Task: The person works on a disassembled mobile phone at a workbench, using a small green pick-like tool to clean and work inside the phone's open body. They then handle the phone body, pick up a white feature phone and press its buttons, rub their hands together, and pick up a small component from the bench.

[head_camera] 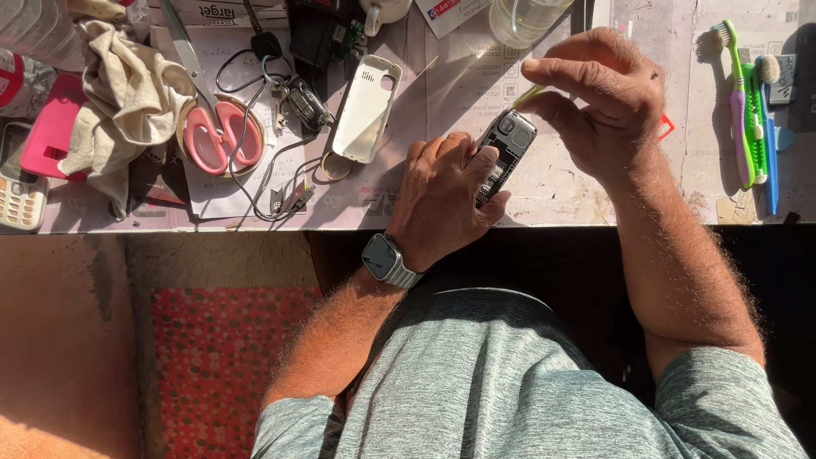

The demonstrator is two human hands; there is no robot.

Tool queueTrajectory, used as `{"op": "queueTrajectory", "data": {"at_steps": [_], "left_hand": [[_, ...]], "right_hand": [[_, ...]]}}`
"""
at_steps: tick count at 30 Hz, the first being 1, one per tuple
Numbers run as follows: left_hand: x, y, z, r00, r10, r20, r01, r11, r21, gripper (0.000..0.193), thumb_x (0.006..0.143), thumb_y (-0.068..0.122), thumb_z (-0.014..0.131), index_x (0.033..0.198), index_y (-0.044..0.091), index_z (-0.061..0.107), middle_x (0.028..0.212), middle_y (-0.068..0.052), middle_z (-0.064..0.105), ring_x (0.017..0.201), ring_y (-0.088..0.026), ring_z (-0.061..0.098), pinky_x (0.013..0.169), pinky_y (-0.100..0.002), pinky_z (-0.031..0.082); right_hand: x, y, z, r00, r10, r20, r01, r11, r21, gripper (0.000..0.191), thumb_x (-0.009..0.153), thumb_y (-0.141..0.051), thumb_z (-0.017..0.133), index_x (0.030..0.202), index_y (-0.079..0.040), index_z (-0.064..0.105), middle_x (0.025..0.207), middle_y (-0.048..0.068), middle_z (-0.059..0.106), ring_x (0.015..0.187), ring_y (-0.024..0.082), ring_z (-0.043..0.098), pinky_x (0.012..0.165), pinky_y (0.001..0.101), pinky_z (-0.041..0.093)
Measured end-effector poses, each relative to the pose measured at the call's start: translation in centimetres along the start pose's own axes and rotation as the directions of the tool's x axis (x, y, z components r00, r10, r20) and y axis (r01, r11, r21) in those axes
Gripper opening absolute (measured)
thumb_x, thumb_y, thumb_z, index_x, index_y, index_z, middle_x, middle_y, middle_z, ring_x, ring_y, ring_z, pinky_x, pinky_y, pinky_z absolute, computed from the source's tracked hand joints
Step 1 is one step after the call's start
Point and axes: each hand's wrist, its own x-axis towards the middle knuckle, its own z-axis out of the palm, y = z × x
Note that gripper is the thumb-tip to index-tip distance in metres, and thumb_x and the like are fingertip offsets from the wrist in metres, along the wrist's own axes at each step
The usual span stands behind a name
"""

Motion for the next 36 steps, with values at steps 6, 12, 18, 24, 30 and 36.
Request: {"op": "queueTrajectory", "data": {"at_steps": [6, 12, 18, 24, 30, 36], "left_hand": [[0.2, 0.0, 0.4, 1.000, -0.019, 0.022, 0.019, 1.000, -0.017, 0.048, 0.081, 0.030, 0.082, 0.119, 0.004, 0.068, 0.109, -0.017, 0.060, 0.103, -0.031, 0.061, 0.091, -0.049, 0.044], [-0.6, 0.1, 0.2, 1.000, -0.017, 0.024, 0.017, 1.000, -0.010, 0.050, 0.082, 0.031, 0.081, 0.120, 0.002, 0.068, 0.109, -0.017, 0.060, 0.103, -0.030, 0.061, 0.091, -0.048, 0.045], [-0.1, 0.2, 0.5, 1.000, -0.015, 0.019, 0.015, 1.000, 0.016, 0.049, 0.082, 0.032, 0.081, 0.119, 0.002, 0.069, 0.107, -0.016, 0.060, 0.102, -0.030, 0.060, 0.090, -0.047, 0.044], [-0.1, 0.1, 0.6, 0.999, -0.024, 0.027, 0.024, 1.000, 0.005, 0.049, 0.082, 0.032, 0.081, 0.118, 0.002, 0.069, 0.103, -0.014, 0.059, 0.100, -0.028, 0.060, 0.089, -0.047, 0.044], [0.7, 0.4, 1.4, 0.999, -0.030, 0.034, 0.030, 1.000, 0.005, 0.044, 0.083, 0.031, 0.081, 0.116, 0.004, 0.069, 0.104, -0.012, 0.060, 0.102, -0.028, 0.060, 0.090, -0.046, 0.044], [-0.2, 0.2, 0.3, 1.000, -0.015, 0.012, 0.015, 1.000, -0.008, 0.049, 0.083, 0.032, 0.080, 0.119, 0.002, 0.068, 0.106, -0.014, 0.058, 0.099, -0.028, 0.060, 0.090, -0.048, 0.044]], "right_hand": [[-0.6, 1.5, 0.3, 0.993, -0.038, -0.116, 0.042, 0.998, 0.036, 0.022, 0.108, -0.003, 0.085, 0.120, 0.001, 0.068, 0.103, 0.014, 0.075, 0.095, 0.022, 0.077, 0.079, 0.0274, 0.063], [-1.2, 1.1, 0.4, 0.999, -0.008, -0.049, 0.020, 0.968, 0.250, 0.015, 0.110, 0.006, 0.066, 0.126, 0.004, 0.065, 0.111, 0.015, 0.073, 0.107, 0.022, 0.076, 0.092, 0.0288, 0.065], [-1.0, 1.4, 0.5, 0.990, 0.060, -0.127, -0.032, 0.977, 0.210, 0.020, 0.103, 0.002, 0.084, 0.119, -0.004, 0.074, 0.104, 0.013, 0.071, 0.089, 0.019, 0.075, 0.076, 0.0273, 0.065], [-1.8, 1.9, 0.4, 0.998, 0.052, -0.022, -0.040, 0.923, 0.383, 0.017, 0.113, 0.005, 0.065, 0.129, 0.001, 0.066, 0.117, 0.012, 0.072, 0.112, 0.020, 0.074, 0.099, 0.0292, 0.065], [-1.7, 2.3, -0.2, 0.992, 0.065, -0.104, -0.041, 0.976, 0.215, 0.023, 0.109, -0.001, 0.083, 0.130, -0.006, 0.073, 0.106, 0.011, 0.074, 0.097, 0.019, 0.077, 0.083, 0.0259, 0.065], [-1.2, 1.0, 0.2, 1.000, -0.002, -0.017, 0.004, 0.991, 0.135, 0.031, 0.098, -0.007, 0.081, 0.126, -0.004, 0.071, 0.110, 0.017, 0.070, 0.102, 0.026, 0.072, 0.083, 0.0297, 0.064]]}}
